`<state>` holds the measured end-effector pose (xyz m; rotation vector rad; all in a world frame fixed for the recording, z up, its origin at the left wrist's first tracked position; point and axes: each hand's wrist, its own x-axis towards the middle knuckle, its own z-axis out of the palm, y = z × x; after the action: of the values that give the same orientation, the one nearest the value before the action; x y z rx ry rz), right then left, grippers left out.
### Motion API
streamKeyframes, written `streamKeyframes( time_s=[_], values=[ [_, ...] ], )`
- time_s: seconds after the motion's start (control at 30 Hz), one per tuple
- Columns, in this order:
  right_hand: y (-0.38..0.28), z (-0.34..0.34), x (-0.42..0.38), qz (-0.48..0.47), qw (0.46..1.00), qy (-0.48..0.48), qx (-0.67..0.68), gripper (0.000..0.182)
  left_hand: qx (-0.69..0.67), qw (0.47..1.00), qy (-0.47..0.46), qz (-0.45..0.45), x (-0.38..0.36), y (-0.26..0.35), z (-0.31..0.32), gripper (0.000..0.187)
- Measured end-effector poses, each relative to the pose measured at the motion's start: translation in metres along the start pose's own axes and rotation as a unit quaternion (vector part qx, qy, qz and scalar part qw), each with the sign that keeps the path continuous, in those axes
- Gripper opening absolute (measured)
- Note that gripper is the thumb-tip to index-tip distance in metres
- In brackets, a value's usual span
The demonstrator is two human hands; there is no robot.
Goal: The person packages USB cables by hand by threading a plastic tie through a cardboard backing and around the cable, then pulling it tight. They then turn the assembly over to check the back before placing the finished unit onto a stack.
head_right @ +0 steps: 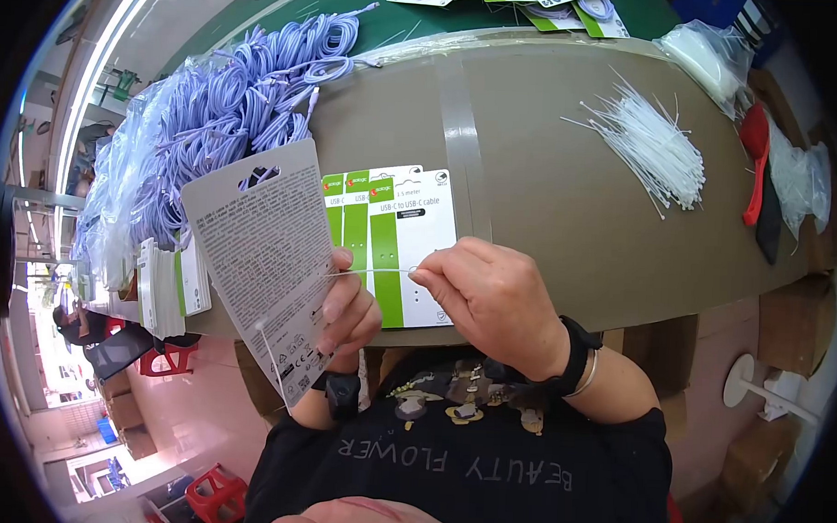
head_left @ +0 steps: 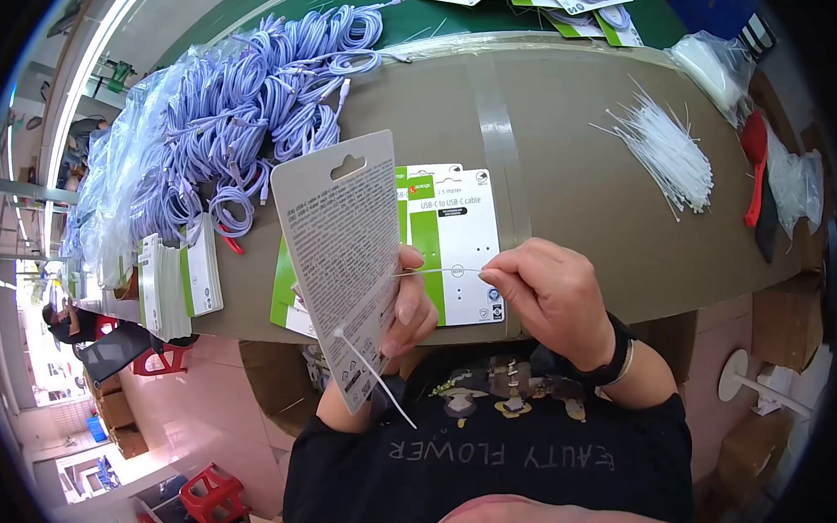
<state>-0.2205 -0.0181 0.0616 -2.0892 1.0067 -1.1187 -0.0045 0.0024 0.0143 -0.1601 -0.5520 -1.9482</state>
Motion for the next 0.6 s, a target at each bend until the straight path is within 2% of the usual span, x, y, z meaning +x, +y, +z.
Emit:
streamKeyframes(
  time_s=[0.17, 0.3, 0.4, 0.43, 0.53, 0.57, 0.6],
  values=[
    [0.001, 0.002, -0.001, 0.005, 1.000, 0.014, 0.006, 0.007, 0.006, 1.000, 0.002, -0.002, 0.000, -0.001, -0.001, 0.065],
    [-0.001, 0.006, 0.001, 0.003, 1.000, 0.012, 0.009, 0.006, 0.015, 0.999, 0.050, 0.011, -0.001, -0.006, 0.007, 0.073],
    [-0.001, 0.008, 0.001, 0.000, 1.000, 0.009, 0.013, 0.005, 0.064, 0.984, 0.161, -0.051, -0.002, -0.013, 0.015, 0.061],
    [0.003, 0.009, 0.002, 0.018, 0.999, 0.011, 0.050, 0.004, 0.059, 0.984, 0.159, -0.053, -0.002, -0.014, 0.017, 0.061],
    [0.010, 0.007, 0.005, 0.049, 0.991, 0.008, 0.122, 0.004, 0.217, 0.949, 0.226, -0.030, -0.002, -0.010, 0.022, 0.042],
    [0.012, 0.001, 0.004, 0.058, 0.983, 0.098, 0.141, 0.005, 0.213, 0.950, 0.226, -0.025, -0.001, -0.006, 0.023, 0.042],
    [0.014, -0.006, 0.003, 0.066, 0.968, 0.185, 0.159, 0.005, 0.303, 0.917, 0.257, -0.028, 0.000, -0.002, 0.024, 0.040]
  ],
)
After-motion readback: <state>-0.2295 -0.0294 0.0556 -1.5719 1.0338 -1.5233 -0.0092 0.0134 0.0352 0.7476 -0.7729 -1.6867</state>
